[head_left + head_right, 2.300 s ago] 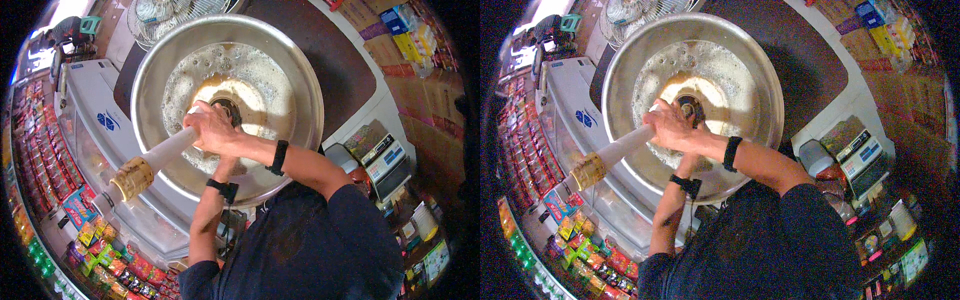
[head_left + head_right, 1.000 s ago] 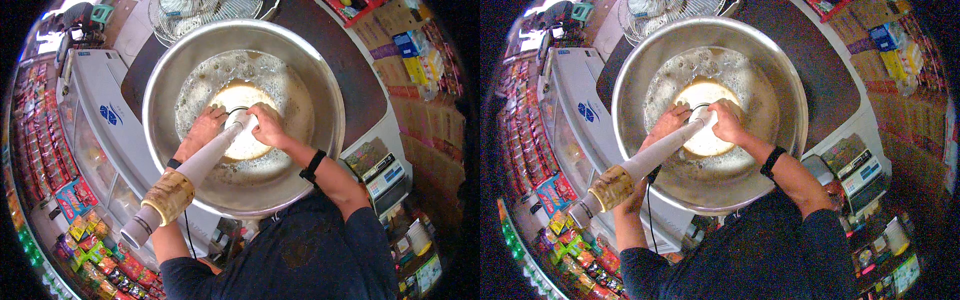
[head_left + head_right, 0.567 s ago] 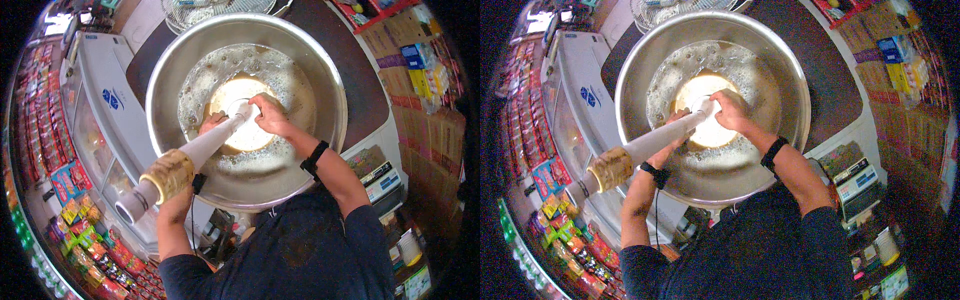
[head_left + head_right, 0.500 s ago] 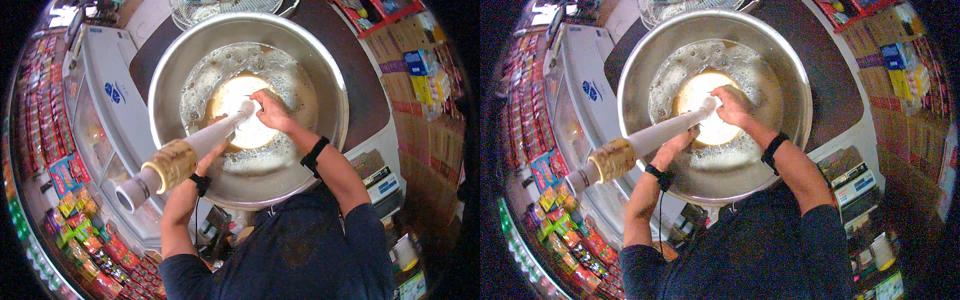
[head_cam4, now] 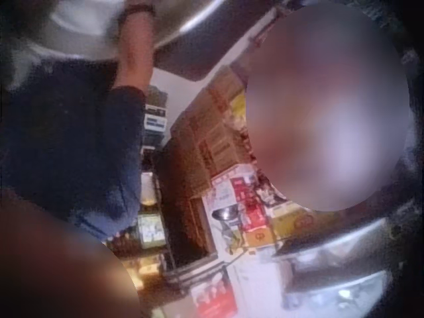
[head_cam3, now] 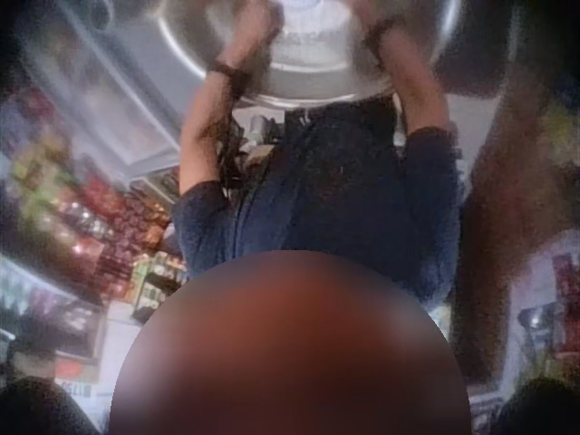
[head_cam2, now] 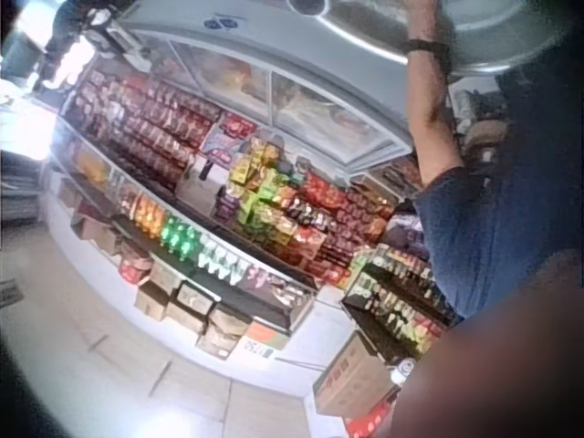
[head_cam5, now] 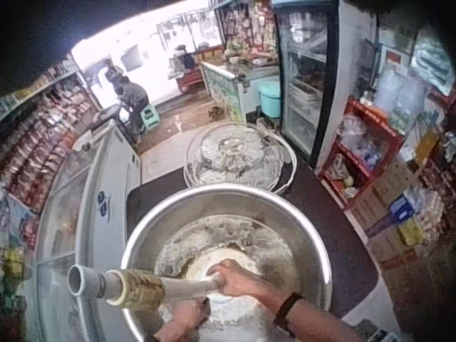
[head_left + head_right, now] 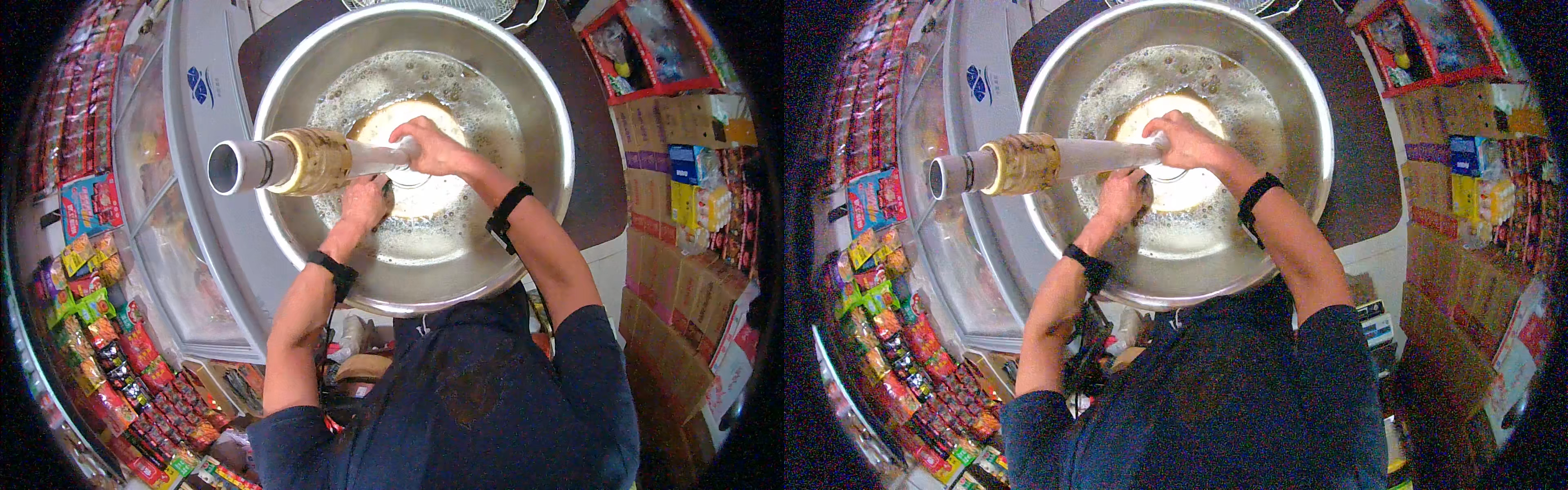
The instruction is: The person repeatedly scrubs a cylindrical pipe with a sponge in a large metal basin filled with soapy water. They rinse the pipe and sponge, then continue scrubbing different sections of the pipe while holding it with both hands.
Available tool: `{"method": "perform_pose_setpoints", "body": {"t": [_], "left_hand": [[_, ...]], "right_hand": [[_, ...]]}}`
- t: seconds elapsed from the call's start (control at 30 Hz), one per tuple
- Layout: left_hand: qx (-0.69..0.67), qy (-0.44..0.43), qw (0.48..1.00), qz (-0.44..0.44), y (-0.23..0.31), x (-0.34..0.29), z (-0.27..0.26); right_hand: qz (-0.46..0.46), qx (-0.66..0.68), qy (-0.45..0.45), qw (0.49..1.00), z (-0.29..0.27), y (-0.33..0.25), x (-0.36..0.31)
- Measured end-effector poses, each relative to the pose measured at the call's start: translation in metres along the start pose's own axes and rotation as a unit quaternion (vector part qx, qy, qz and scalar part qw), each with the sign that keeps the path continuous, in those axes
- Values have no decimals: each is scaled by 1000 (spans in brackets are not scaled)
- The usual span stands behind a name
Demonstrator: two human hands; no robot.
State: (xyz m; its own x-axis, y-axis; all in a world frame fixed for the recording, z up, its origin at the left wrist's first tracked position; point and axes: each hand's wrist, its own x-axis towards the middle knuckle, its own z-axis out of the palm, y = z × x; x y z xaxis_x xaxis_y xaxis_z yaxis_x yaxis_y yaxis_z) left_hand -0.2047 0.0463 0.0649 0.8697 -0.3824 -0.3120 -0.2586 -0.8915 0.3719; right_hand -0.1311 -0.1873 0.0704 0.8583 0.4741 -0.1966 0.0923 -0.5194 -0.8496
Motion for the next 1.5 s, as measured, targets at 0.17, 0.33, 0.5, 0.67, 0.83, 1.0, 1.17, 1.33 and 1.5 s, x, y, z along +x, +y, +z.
{"method": "perform_pose_setpoints", "body": {"t": [0.17, 0.33, 0.5, 0.67, 0.83, 1.0, 1.17, 1.33, 1.5], "left_hand": [[-79, -7, 996, 37, 29, -12, 20], [-26, 58, 997, -40, 18, -14, 9], [-176, 76, 981, -40, 65, -8, 52], [-133, 62, 986, -79, 48, -20, 44], [-223, 46, 969, -92, 56, -17, 45], [-254, 120, 951, -126, 87, -9, 73], [-247, -10, 945, -213, 70, -16, 44], [-298, 48, 937, -178, 105, 18, 60], [-364, 46, 910, -194, 78, -8, 63]], "right_hand": [[-54, -71, -22, 996, -5, -8, -6], [-31, -57, -23, 998, -2, -10, 2], [-48, -58, -21, 997, -4, -10, 5], [-22, -45, -45, 998, -3, -10, 3], [-47, -37, -22, 998, -4, -11, 4], [-51, -54, -46, 996, -8, -17, 5], [-109, -8, -50, 993, -18, -30, 8], [-177, -31, -10, 984, -23, -53, 12], [-200, -1, -23, 980, -41, -77, 9]]}}
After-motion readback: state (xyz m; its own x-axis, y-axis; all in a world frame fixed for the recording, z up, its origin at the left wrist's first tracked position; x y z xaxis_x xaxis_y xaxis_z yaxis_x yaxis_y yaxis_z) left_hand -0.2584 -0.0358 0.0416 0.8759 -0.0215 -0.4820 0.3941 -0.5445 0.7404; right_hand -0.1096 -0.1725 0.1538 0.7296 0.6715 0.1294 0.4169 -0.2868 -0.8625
